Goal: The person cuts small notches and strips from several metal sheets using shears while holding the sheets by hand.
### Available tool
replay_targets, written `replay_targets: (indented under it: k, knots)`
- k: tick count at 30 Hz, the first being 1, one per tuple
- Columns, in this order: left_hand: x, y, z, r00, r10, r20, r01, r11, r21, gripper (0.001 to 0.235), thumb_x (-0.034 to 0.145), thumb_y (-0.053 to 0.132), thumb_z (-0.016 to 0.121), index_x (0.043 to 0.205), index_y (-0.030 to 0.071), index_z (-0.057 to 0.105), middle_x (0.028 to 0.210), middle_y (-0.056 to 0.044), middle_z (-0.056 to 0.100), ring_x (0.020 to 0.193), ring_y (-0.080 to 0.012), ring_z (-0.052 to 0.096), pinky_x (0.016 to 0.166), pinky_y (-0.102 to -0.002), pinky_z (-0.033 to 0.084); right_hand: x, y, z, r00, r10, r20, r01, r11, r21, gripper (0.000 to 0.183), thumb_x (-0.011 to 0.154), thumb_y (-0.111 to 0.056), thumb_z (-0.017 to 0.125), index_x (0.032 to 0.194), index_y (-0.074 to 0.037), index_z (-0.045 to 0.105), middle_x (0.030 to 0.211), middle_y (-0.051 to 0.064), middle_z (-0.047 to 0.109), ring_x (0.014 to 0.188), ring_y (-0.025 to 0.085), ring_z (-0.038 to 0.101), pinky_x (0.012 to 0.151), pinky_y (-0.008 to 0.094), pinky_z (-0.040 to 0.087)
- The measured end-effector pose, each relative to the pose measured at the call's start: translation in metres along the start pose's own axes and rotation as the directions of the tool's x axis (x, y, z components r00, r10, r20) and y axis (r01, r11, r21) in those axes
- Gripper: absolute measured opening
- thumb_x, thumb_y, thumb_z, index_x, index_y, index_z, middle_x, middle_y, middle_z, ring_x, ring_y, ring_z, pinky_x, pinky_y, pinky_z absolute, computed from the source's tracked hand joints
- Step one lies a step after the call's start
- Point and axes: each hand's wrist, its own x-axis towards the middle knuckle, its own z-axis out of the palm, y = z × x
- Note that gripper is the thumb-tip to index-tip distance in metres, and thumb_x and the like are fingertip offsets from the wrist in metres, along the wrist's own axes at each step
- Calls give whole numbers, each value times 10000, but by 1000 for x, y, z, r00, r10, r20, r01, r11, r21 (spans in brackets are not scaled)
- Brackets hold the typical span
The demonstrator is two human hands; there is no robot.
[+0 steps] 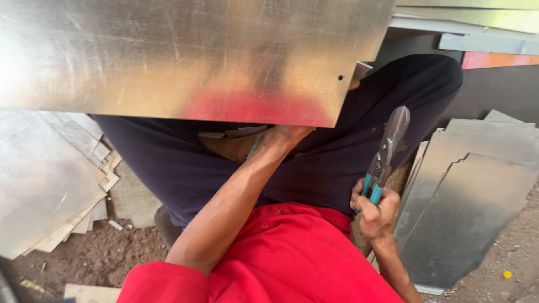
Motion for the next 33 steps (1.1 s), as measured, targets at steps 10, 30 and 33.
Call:
replay_targets:
  k: [10, 30, 33]
  knots:
    - [-126, -46, -38, 980, -190, 65, 98, 167, -981, 375, 906, 167, 765, 1207, -18, 639, 1168, -147, 708, 1066, -272, 692, 895, -470, 600, -19, -1, 3, 997, -31, -67, 38, 995, 96, 232, 735, -49, 501, 898, 67, 616, 757, 107, 630, 653, 165, 604, 597, 297, 503]
    - [-19, 42, -27, 940, -338, 51, 229, 509, -830, 264, 981, 252, 716, 1137, 52, 789, 902, 53, 767, 665, 51, 527, 429, -127, 302, 45, -74, 95, 991, -30, 130, -12, 951, 309, 253, 667, -87, 456, 898, -28, 542, 738, 44, 505, 649, 124, 453, 597, 278, 403]
    - [-15, 42, -26, 932, -348, 98, 263, 467, -845, 248, 979, 227, 706, 1137, 51, 781, 908, 44, 764, 710, 29, 570, 471, -127, 368, 46, -77, 93, 991, 3, 133, -39, 962, 272, 243, 647, -81, 454, 873, -30, 528, 701, 52, 443, 618, 121, 392, 575, 285, 351]
